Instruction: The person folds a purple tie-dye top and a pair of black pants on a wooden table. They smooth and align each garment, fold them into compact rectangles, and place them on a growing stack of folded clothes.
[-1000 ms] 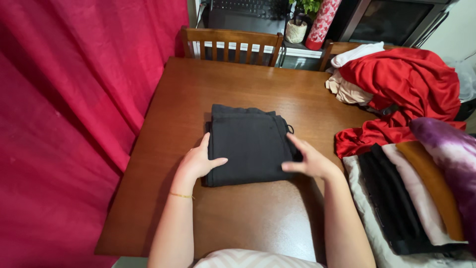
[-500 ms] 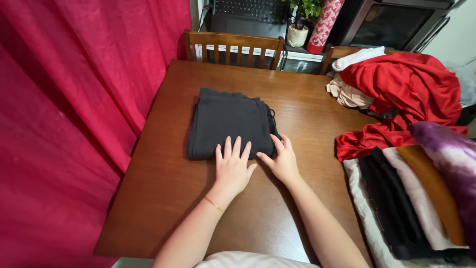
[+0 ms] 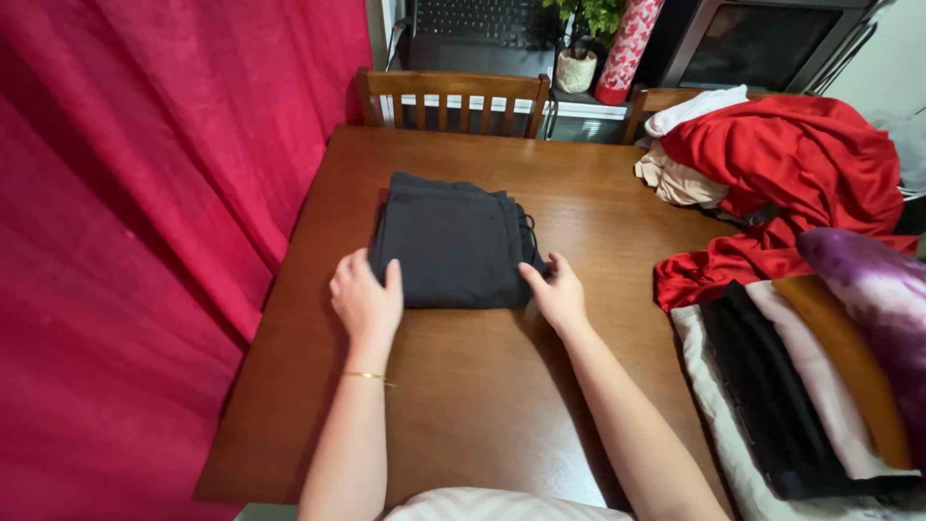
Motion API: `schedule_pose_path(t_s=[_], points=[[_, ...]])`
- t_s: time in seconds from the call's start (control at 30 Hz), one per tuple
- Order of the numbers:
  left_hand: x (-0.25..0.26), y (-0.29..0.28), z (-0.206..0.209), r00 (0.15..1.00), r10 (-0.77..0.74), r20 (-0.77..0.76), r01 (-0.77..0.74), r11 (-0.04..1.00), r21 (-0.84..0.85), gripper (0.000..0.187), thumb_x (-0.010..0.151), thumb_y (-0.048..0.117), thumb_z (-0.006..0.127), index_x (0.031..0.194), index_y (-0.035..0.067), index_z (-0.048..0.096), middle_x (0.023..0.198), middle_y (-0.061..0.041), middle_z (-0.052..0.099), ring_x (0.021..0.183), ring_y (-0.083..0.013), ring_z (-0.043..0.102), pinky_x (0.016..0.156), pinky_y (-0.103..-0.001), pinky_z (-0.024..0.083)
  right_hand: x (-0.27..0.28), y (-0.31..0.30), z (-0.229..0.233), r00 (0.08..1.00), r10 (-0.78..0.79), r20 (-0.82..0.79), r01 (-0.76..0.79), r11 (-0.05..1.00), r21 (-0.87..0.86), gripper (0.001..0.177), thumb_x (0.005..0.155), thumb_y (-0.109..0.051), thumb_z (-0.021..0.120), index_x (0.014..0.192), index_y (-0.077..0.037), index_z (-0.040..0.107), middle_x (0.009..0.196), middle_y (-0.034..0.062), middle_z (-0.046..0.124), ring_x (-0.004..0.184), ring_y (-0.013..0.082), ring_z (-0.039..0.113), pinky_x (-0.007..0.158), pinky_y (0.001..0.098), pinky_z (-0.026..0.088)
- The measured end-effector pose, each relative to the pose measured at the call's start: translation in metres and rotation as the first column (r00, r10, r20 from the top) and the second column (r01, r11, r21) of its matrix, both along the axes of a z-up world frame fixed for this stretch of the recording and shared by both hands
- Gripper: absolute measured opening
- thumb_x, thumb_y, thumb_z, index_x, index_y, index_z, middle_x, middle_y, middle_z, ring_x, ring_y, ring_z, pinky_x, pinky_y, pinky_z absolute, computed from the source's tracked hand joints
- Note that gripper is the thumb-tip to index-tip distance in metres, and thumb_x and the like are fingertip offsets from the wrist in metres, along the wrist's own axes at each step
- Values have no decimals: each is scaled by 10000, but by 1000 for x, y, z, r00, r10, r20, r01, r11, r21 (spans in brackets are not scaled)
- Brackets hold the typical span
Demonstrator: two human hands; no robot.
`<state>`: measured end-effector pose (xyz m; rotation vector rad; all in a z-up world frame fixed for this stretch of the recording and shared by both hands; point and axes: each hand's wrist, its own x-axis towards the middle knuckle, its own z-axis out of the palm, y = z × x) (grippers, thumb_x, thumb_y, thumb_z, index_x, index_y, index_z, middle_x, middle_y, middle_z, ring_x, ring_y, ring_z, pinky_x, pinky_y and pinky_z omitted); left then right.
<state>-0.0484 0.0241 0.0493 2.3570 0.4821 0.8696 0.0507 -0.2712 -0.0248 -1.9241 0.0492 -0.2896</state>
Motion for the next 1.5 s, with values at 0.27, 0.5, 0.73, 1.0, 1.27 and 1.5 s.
schedule_pose_path(t_s=[0.27, 0.5, 0.73, 1.0, 1.27, 1.5], points=[[17, 27, -22, 958, -99, -268, -39, 884, -465, 876, 805, 474, 793, 1484, 31, 462, 1376, -238, 605, 1277, -365, 585, 1063, -430, 469, 40, 15, 36, 913, 140, -382, -117, 990, 84, 598, 712, -260, 892, 1116, 135, 699, 984, 212, 769, 841, 303, 758, 735, 399, 611], [14, 41, -17, 861, -502, -87, 176, 455, -873, 705, 850, 398, 785, 1356, -53, 594, 1280, -166, 691, 1180, -255, 653, 989, -387, 513, 3, -34, 50, 731, 389, -561, -146, 892, 429, 470, 779, -144, 889, 1116, 120, 694, 923, 175, 740, 702, 283, 618, 529, 407, 428], [1, 11, 2, 747, -641, 178, 140, -110, -984, 436, 858, 180, 760, 1222, -49, 685, 1154, -169, 730, 1031, -268, 700, 847, -390, 587, -52, -63, 60, 735, 439, -517, -154, 850, 503, 431, 781, -129, 808, 1152, 62, 699, 1070, 173, 764, 929, 264, 753, 795, 374, 617], [-2, -32, 50, 660, -635, 401, 364, -197, -910, 552, 831, 34, 676, 1372, 6, 570, 1216, -145, 685, 1057, -245, 687, 887, -378, 586, -72, -30, 96, 958, 286, 3, -286, 958, -7, 681, 978, -531, 578, 1458, -48, 559, 1327, 177, 702, 1230, 295, 663, 1053, 409, 506], [3, -129, 160, 287, -928, 238, 843, 127, -522, 688, 775, 84, 705, 1416, -32, 485, 1108, -173, 710, 978, -235, 705, 859, -342, 580, -89, 1, 158, 822, 557, -119, -173, 443, 880, 876, 861, -764, 181, 1585, -279, 267, 1556, 46, 375, 1392, 293, 425, 1064, 508, 406], [-39, -212, 186, 422, -857, -296, 870, 475, -135, 844, 800, 343, 765, 1480, -10, 410, 1037, -286, 708, 998, -426, 686, 870, -474, 546, -112, -18, 151, 882, 450, 140, -211, 112, 971, 815, 874, -708, 279, 1531, -230, 347, 1497, 64, 445, 1339, 292, 478, 1054, 492, 431]])
